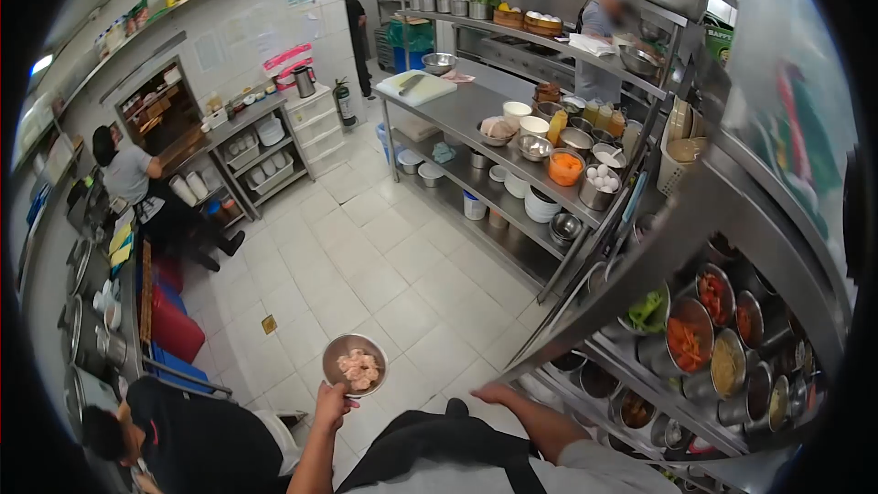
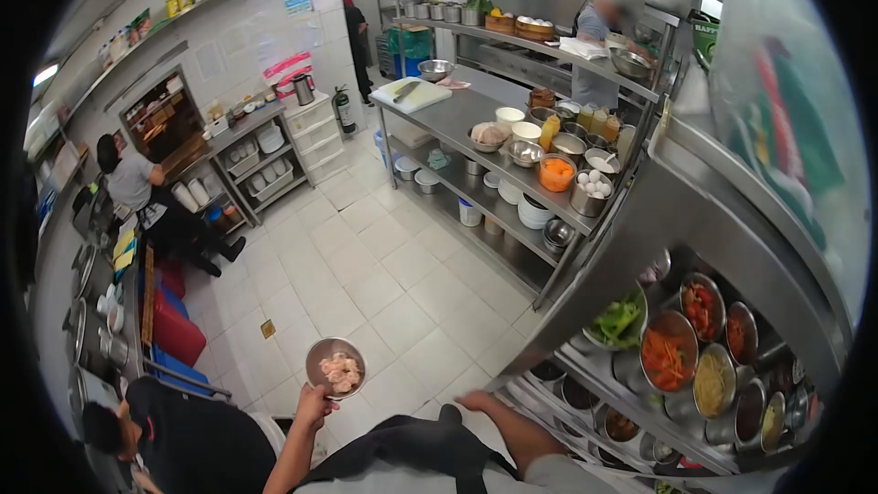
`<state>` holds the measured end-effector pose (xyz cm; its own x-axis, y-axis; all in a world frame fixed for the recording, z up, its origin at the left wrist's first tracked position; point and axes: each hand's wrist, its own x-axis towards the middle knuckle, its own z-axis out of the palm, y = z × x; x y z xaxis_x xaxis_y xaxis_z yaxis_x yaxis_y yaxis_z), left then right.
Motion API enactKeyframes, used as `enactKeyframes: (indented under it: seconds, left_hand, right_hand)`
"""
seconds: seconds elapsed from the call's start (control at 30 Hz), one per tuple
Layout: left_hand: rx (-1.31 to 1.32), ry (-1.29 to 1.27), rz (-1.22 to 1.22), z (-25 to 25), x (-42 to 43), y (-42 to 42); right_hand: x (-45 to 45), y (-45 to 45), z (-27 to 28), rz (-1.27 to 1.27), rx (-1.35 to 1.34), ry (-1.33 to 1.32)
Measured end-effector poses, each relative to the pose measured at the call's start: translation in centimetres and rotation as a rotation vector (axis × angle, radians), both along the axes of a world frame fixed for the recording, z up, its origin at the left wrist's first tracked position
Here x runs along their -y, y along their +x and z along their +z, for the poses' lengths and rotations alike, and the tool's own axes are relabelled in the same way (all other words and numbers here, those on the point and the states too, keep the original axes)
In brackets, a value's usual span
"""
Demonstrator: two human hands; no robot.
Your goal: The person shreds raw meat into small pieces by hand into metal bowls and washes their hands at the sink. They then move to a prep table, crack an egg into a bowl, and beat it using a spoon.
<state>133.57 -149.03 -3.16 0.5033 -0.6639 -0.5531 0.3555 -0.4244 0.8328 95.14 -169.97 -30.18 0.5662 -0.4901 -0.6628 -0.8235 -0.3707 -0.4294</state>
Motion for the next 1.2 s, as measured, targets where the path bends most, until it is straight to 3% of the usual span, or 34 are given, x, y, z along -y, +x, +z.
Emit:
enactKeyframes:
  seconds: [0.03,0.07,0.1,0.13,0.17,0.27,0.37,0.43,0.47,0.5,0.57,0.63,0.67,0.77,0.87,1.0,1.13,1.2]
  left_hand:
    - [-0.004,-0.001,0.042,-0.3,0.7,1.4]
    - [-0.010,0.002,0.085,-0.8,1.1,2.5]
    - [-0.037,0.018,0.127,-1.3,1.2,3.6]
    - [-0.063,0.028,0.170,-1.6,1.7,4.7]
    - [-0.085,0.033,0.216,-2.3,2.4,6.1]
    - [-0.155,0.145,0.347,-5.8,3.9,10.8]
    - [-0.248,0.185,0.412,-8.8,7.4,16.2]
    - [-0.283,0.205,0.422,-10.1,11.1,20.4]
    - [-0.238,0.175,0.424,-10.7,14.7,22.4]
    - [-0.193,0.156,0.432,-10.7,18.0,24.2]
    - [-0.121,0.101,0.412,-8.4,23.9,27.5]
    - [-0.079,-0.002,0.352,-4.5,32.1,30.6]
    - [-0.066,-0.061,0.303,-3.8,35.8,32.3]
    - [-0.013,-0.129,0.163,-0.6,46.6,36.2]
    - [0.030,-0.161,0.000,2.3,57.1,37.4]
    - [0.012,-0.186,-0.187,4.2,70.4,35.9]
    - [0.040,-0.155,-0.348,3.4,82.5,32.3]
    - [0.009,-0.119,-0.456,3.9,87.4,30.0]
  right_hand:
    - [3.3,4.7,5.8,0.121,0.138,-0.008]
    - [6.4,9.1,4.2,0.131,0.161,-0.106]
    - [8.3,12.2,11.2,0.009,0.258,-0.122]
    - [10.0,15.2,14.0,-0.134,0.347,-0.108]
    - [12.0,17.3,15.7,-0.274,0.438,-0.099]
    - [18.4,21.2,18.9,-0.349,0.449,-0.028]
    - [25.8,20.1,1.9,-0.173,0.431,-0.240]
    - [27.3,16.1,2.3,-0.334,0.209,-0.145]
    - [28.6,12.7,-4.6,-0.189,0.042,-0.219]
    - [28.7,9.2,-8.2,-0.121,-0.121,-0.236]
    - [26.1,6.7,0.8,-0.781,-0.266,0.057]
    - [25.6,5.6,2.5,-0.852,-0.227,0.137]
    - [24.9,5.7,4.2,-1.079,-0.223,0.229]
    - [24.5,6.9,6.6,-1.430,-0.012,0.421]
    - [26.5,10.3,7.6,-1.560,-0.044,0.490]
    - [31.9,13.8,6.7,-1.521,-0.095,0.556]
    - [43.3,16.1,9.1,-1.212,-0.207,0.571]
    - [49.3,16.1,7.9,-0.877,-0.062,0.551]
